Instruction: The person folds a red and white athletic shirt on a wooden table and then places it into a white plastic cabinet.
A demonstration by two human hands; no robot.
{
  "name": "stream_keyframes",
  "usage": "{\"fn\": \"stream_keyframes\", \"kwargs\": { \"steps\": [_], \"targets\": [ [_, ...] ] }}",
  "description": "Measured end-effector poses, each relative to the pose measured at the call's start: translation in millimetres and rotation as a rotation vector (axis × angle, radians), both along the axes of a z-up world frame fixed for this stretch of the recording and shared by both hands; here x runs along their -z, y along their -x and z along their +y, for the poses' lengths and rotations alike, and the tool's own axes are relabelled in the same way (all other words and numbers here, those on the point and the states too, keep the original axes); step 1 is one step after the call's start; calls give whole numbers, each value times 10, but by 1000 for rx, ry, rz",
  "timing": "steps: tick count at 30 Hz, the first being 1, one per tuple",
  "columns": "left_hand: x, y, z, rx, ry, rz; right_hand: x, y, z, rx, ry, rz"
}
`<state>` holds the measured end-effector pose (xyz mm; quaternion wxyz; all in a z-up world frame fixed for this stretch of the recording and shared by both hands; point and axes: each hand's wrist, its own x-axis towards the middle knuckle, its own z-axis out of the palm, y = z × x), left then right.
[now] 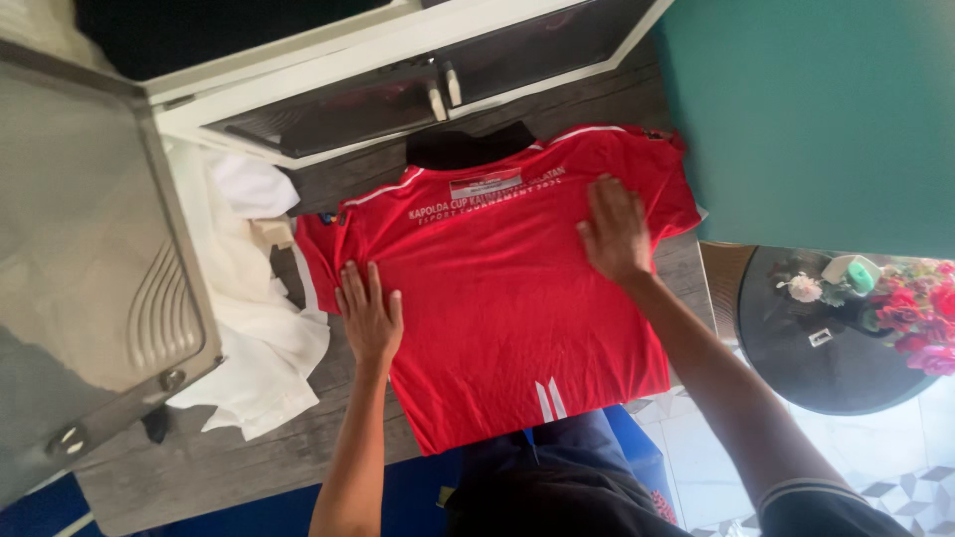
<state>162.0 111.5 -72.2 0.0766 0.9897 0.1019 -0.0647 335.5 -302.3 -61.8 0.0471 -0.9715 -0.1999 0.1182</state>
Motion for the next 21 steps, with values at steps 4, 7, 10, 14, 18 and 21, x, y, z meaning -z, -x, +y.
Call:
{"fn": "stream_keyframes", "kwargs": {
  "steps": [4, 7, 10, 14, 18, 21],
  "targets": [
    [-171, -4, -29, -126, 118, -186, -126, 57, -91, 144, -211, -171],
    [-209, -96, -421, -101, 150, -198, -177, 476, 189, 99, -233, -107],
    [-239, 44, -955, 54, 225, -210, -156, 1098, 570, -86, -284, -33],
    [-211, 453, -1309, 172, 292, -170, -149, 1764, 607, -175, -308, 90],
    [-156, 852, -1038, 187, 176, -91, -125, 1851, 257, 54, -178, 55],
    [-172, 1060, -796, 149, 103, -95, -189, 1890, -61, 127, -265, -120]
  ]
}}
